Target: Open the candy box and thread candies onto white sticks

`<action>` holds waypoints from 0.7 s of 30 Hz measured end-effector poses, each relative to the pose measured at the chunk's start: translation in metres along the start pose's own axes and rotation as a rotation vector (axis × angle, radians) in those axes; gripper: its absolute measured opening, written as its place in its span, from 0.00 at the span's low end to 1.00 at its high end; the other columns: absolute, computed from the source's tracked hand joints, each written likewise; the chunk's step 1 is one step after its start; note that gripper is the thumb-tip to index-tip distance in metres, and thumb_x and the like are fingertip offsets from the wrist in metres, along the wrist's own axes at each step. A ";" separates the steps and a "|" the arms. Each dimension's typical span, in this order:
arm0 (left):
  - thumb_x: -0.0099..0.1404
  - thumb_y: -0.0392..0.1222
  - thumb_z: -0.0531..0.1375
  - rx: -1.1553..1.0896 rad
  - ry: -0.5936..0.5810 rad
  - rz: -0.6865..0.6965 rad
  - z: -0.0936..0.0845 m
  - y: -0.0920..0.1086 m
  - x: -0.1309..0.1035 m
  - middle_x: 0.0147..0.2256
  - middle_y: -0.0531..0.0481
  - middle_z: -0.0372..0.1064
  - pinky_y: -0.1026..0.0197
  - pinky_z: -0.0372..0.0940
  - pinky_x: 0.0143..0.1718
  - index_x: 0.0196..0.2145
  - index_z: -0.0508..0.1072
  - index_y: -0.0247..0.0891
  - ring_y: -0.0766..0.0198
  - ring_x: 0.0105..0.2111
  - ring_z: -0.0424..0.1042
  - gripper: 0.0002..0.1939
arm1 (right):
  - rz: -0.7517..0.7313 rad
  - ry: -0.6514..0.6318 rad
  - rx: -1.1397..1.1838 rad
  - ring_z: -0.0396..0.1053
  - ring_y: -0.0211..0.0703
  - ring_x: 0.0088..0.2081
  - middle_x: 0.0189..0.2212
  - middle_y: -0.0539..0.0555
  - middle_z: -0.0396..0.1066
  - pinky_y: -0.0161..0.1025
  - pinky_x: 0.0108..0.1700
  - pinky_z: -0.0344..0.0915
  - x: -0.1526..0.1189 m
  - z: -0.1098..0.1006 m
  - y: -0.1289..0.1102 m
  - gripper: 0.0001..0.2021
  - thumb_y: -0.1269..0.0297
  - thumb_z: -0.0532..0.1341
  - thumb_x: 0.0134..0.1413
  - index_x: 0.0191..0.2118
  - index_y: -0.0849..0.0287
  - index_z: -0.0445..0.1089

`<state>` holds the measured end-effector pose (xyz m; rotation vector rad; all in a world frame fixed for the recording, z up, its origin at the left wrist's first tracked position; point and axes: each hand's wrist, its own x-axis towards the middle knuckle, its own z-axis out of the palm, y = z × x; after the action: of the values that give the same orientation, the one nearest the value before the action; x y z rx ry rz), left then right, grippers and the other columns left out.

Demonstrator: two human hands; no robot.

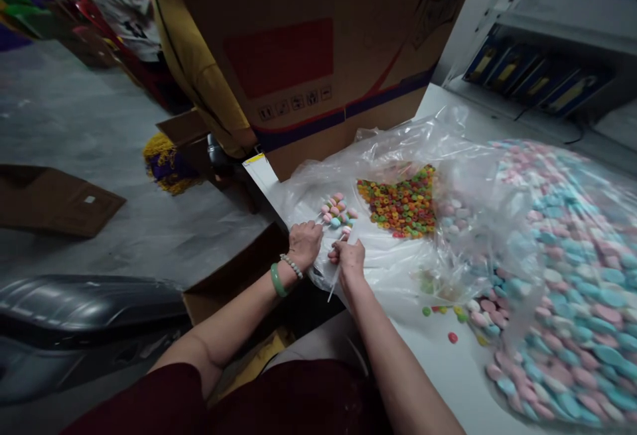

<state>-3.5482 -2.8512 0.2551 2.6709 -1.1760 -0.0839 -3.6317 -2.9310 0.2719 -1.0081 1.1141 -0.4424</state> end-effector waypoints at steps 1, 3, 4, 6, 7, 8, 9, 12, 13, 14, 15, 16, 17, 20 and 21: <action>0.71 0.36 0.47 -0.005 -0.006 -0.008 -0.001 -0.003 0.002 0.39 0.40 0.71 0.51 0.56 0.40 0.41 0.74 0.35 0.52 0.40 0.70 0.15 | 0.027 -0.005 -0.028 0.62 0.34 0.13 0.15 0.44 0.66 0.28 0.12 0.57 0.004 0.008 0.003 0.14 0.73 0.62 0.31 0.31 0.59 0.64; 0.71 0.37 0.48 -0.010 -0.032 -0.017 -0.003 -0.009 0.004 0.38 0.41 0.71 0.52 0.56 0.39 0.40 0.74 0.35 0.53 0.39 0.70 0.14 | 0.075 -0.030 -0.060 0.63 0.34 0.13 0.14 0.45 0.66 0.29 0.13 0.59 0.007 0.021 0.009 0.10 0.74 0.61 0.33 0.28 0.59 0.62; 0.71 0.38 0.49 -0.011 -0.044 -0.014 -0.003 -0.013 0.005 0.38 0.41 0.71 0.53 0.56 0.40 0.40 0.74 0.35 0.54 0.38 0.70 0.14 | 0.090 -0.049 -0.054 0.63 0.34 0.13 0.15 0.46 0.67 0.29 0.13 0.61 0.007 0.025 0.012 0.09 0.74 0.60 0.35 0.27 0.59 0.62; 0.71 0.39 0.49 -0.007 -0.068 0.018 -0.005 -0.020 0.004 0.38 0.42 0.71 0.53 0.56 0.40 0.40 0.75 0.36 0.55 0.39 0.70 0.15 | 0.117 -0.091 -0.023 0.65 0.34 0.14 0.17 0.47 0.69 0.29 0.14 0.62 0.004 0.027 0.014 0.07 0.74 0.60 0.38 0.28 0.59 0.62; 0.71 0.40 0.49 -0.005 -0.078 0.038 -0.006 -0.023 0.003 0.38 0.43 0.71 0.54 0.56 0.40 0.39 0.75 0.36 0.55 0.39 0.70 0.14 | 0.128 -0.104 -0.009 0.65 0.35 0.14 0.17 0.48 0.70 0.29 0.14 0.62 0.003 0.026 0.014 0.07 0.74 0.60 0.39 0.28 0.60 0.62; 0.71 0.40 0.50 -0.005 -0.086 0.053 -0.007 -0.026 0.002 0.38 0.43 0.71 0.54 0.57 0.40 0.39 0.75 0.37 0.56 0.39 0.70 0.14 | 0.135 -0.110 0.005 0.65 0.34 0.14 0.18 0.48 0.70 0.29 0.14 0.62 0.001 0.024 0.013 0.07 0.74 0.60 0.40 0.29 0.60 0.63; 0.71 0.41 0.50 -0.008 -0.091 0.060 -0.008 -0.027 0.001 0.38 0.43 0.71 0.55 0.57 0.40 0.38 0.75 0.37 0.56 0.39 0.70 0.14 | 0.141 -0.108 0.019 0.65 0.34 0.14 0.18 0.48 0.71 0.28 0.13 0.60 0.000 0.021 0.012 0.07 0.74 0.61 0.40 0.29 0.60 0.63; 0.71 0.42 0.51 -0.031 -0.047 0.028 -0.014 -0.023 -0.002 0.39 0.43 0.70 0.55 0.58 0.40 0.37 0.75 0.37 0.56 0.40 0.69 0.13 | 0.155 -0.082 0.046 0.61 0.31 0.13 0.18 0.48 0.71 0.26 0.11 0.52 -0.001 0.012 0.008 0.08 0.74 0.62 0.39 0.30 0.61 0.64; 0.71 0.42 0.51 -0.037 -0.016 0.019 -0.015 -0.019 -0.002 0.40 0.43 0.70 0.55 0.58 0.41 0.38 0.75 0.38 0.56 0.41 0.69 0.13 | 0.156 -0.073 0.047 0.59 0.30 0.12 0.18 0.48 0.71 0.26 0.11 0.50 -0.001 0.008 0.008 0.09 0.74 0.63 0.39 0.30 0.61 0.65; 0.71 0.43 0.51 -0.040 0.017 0.022 -0.017 -0.014 -0.001 0.40 0.43 0.70 0.54 0.58 0.41 0.39 0.75 0.38 0.55 0.42 0.68 0.13 | 0.155 -0.065 0.043 0.58 0.30 0.12 0.18 0.49 0.71 0.26 0.11 0.49 -0.001 0.005 0.007 0.09 0.73 0.63 0.38 0.30 0.61 0.65; 0.71 0.43 0.51 -0.037 0.047 0.032 -0.017 -0.009 0.000 0.41 0.42 0.70 0.54 0.58 0.42 0.41 0.74 0.38 0.54 0.43 0.68 0.13 | 0.148 -0.054 0.037 0.57 0.30 0.12 0.18 0.49 0.71 0.26 0.11 0.48 -0.002 0.002 0.007 0.09 0.73 0.64 0.37 0.30 0.61 0.65; 0.71 0.42 0.51 -0.030 0.070 0.041 -0.017 -0.004 0.002 0.42 0.42 0.70 0.53 0.58 0.42 0.43 0.74 0.37 0.53 0.43 0.67 0.13 | 0.136 -0.042 0.037 0.56 0.29 0.12 0.17 0.49 0.70 0.27 0.11 0.48 -0.003 0.000 0.007 0.09 0.73 0.64 0.36 0.29 0.61 0.65; 0.70 0.40 0.50 -0.020 0.083 0.040 -0.017 0.002 0.005 0.43 0.40 0.70 0.52 0.58 0.42 0.44 0.73 0.36 0.51 0.44 0.67 0.13 | 0.123 -0.031 0.043 0.56 0.29 0.12 0.17 0.48 0.69 0.27 0.11 0.47 -0.005 -0.003 0.008 0.09 0.72 0.64 0.36 0.29 0.61 0.65; 0.69 0.33 0.48 -0.010 0.071 -0.043 -0.011 0.011 0.013 0.44 0.37 0.70 0.50 0.57 0.42 0.46 0.73 0.33 0.49 0.44 0.67 0.15 | 0.099 -0.026 0.079 0.54 0.28 0.12 0.15 0.46 0.66 0.27 0.11 0.46 -0.012 -0.010 0.007 0.08 0.71 0.62 0.34 0.27 0.60 0.64; 0.68 0.32 0.48 -0.030 0.062 -0.072 -0.008 0.011 0.014 0.43 0.37 0.71 0.51 0.57 0.41 0.45 0.73 0.33 0.49 0.43 0.68 0.16 | 0.094 -0.039 0.088 0.54 0.28 0.12 0.15 0.46 0.66 0.27 0.12 0.45 -0.015 -0.012 0.005 0.08 0.70 0.62 0.34 0.27 0.60 0.64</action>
<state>-3.5451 -2.8673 0.2663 2.6696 -1.0516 -0.0297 -3.6497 -2.9221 0.2744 -0.8808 1.0929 -0.3913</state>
